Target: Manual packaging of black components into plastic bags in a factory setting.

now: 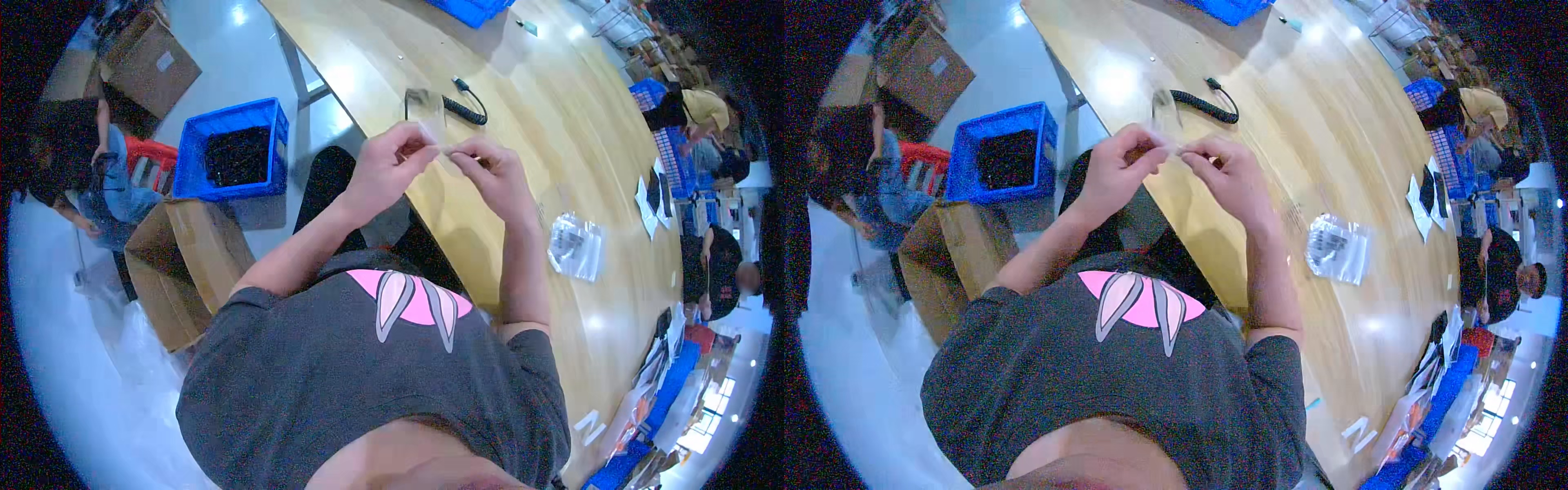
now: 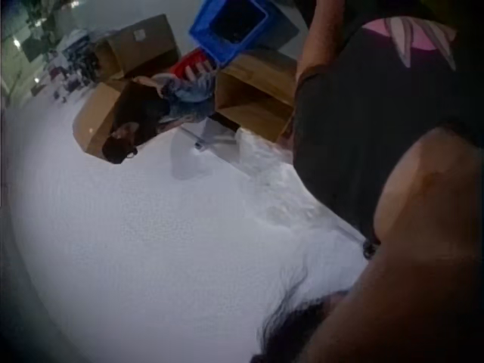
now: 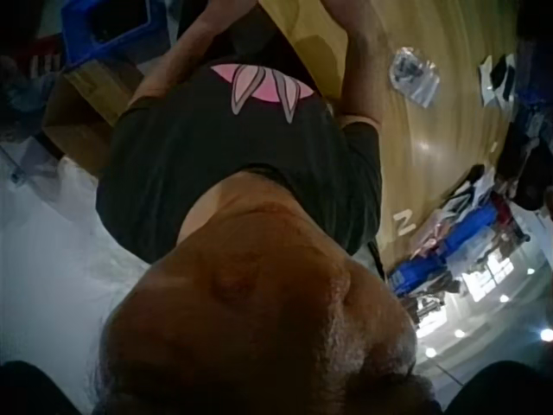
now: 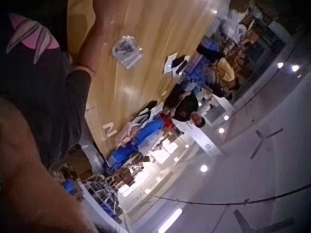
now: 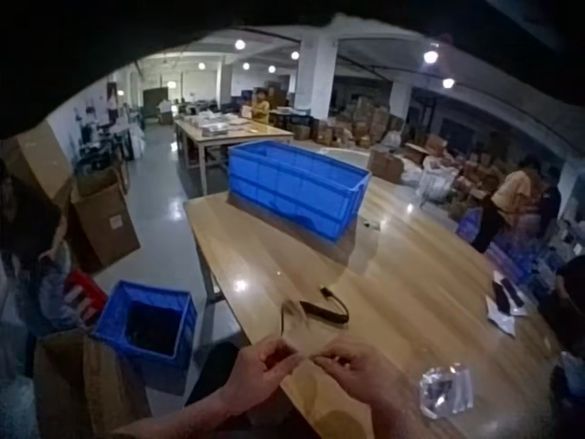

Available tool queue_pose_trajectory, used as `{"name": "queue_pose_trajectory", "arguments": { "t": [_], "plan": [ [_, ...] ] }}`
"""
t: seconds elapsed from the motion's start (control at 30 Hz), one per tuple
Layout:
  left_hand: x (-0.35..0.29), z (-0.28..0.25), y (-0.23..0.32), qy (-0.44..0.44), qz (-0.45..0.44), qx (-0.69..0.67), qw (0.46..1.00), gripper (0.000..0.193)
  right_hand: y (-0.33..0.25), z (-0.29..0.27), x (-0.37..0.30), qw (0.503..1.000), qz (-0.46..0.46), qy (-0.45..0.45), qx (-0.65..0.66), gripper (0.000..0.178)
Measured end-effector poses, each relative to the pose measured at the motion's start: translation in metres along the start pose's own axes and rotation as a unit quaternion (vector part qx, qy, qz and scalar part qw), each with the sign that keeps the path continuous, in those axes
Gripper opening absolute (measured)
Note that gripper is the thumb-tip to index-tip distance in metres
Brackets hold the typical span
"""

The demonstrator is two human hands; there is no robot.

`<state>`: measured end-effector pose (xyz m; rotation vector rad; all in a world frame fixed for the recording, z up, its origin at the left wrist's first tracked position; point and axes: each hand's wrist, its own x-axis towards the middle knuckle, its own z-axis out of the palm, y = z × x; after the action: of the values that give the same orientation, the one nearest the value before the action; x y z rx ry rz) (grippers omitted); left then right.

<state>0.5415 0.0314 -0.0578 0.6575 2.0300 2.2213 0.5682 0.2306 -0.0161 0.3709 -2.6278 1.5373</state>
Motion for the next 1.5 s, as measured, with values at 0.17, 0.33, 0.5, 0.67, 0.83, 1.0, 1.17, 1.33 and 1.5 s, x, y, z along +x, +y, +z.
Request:
{"name": "queue_pose_trajectory", "arguments": {
  "t": [0.17, 0.33, 0.5, 0.67, 0.83, 1.0, 1.17, 1.33, 1.5],
  "plan": [
    [-0.026, -0.017, 0.025, 0.046, 0.004, 0.159, 0.986, 0.022, -0.009, 0.014, -0.012, 0.999, 0.03, 0.026, -0.022, 0.013],
    [-0.036, -0.022, 0.034, -0.023, -0.014, 0.128, 0.991, 0.021, -0.021, 0.052, -0.01, 0.998, -0.045, -0.003, -0.05, 0.018],
    [-0.042, -0.039, 0.02, 0.027, -0.062, -0.037, 0.997, 0.01, -0.023, 0.06, 0.0, 0.997, -0.028, -0.055, 0.055, 0.018],
    [-0.048, -0.054, 0.031, 0.022, 0.062, 0.125, 0.99, 0.01, -0.022, 0.071, 0.009, 0.947, 0.121, -0.046, 0.295, 0.015],
    [-0.049, -0.073, 0.039, -0.105, 0.102, 0.351, 0.925, 0.026, -0.014, 0.071, 0.014, 0.952, 0.136, -0.08, 0.262, 0.013],
    [-0.045, -0.09, 0.066, -0.124, 0.187, 0.419, 0.88, 0.022, -0.002, 0.07, 0.019, 0.922, 0.127, -0.188, 0.312, 0.011],
    [-0.038, -0.106, 0.072, -0.188, 0.3, 0.472, 0.808, 0.014, 0.011, 0.067, 0.054, 0.965, 0.131, -0.162, 0.161, 0.02],
    [-0.043, -0.098, 0.06, -0.209, 0.192, 0.378, 0.881, 0.014, 0.077, 0.074, 0.099, 0.927, 0.014, 0.13, -0.352, 0.054],
    [-0.05, -0.097, 0.034, -0.22, 0.126, 0.353, 0.901, 0.012, 0.113, 0.066, 0.109, 0.894, 0.101, 0.042, -0.435, 0.068]
  ]
}}
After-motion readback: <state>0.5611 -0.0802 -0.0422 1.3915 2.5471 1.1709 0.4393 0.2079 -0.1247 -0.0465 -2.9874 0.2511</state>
